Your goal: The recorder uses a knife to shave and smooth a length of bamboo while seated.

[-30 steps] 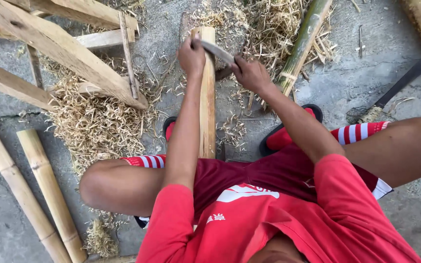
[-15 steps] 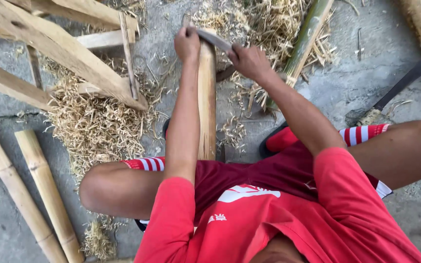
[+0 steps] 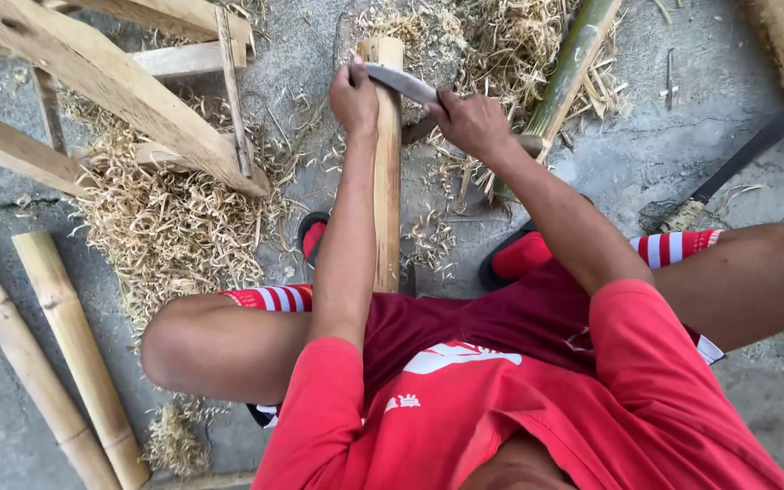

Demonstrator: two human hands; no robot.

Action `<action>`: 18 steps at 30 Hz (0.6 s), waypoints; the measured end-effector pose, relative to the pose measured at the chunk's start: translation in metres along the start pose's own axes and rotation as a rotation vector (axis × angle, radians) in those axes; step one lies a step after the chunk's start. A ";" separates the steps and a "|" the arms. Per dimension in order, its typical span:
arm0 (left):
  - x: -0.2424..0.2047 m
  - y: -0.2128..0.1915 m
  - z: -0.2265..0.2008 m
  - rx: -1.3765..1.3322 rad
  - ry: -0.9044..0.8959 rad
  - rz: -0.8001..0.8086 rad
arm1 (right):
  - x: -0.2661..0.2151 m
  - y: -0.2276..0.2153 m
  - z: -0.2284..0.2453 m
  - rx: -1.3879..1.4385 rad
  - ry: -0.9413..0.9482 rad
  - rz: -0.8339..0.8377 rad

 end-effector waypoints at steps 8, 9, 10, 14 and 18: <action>0.014 -0.006 -0.035 -0.012 -0.222 0.135 | 0.019 0.003 -0.002 0.049 0.009 -0.026; 0.035 0.000 -0.048 0.038 -0.191 0.123 | 0.037 -0.003 -0.008 0.071 0.035 -0.067; 0.037 0.003 -0.045 0.029 -0.184 0.117 | 0.039 -0.002 -0.012 0.063 0.029 -0.075; 0.018 -0.007 -0.031 0.010 -0.157 0.101 | 0.017 0.001 -0.006 0.117 0.014 -0.034; 0.014 0.004 -0.016 -0.016 -0.111 0.155 | 0.012 -0.021 0.000 0.009 -0.023 -0.066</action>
Point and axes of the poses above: each hand's wrist, its own x-axis towards the middle knuckle, its own y-axis out of the palm, z = x × y, the point moved 2 cm from there along x, towards the middle knuckle, and after that the axes turned 5 degrees about -y, right-handed, at the moved point
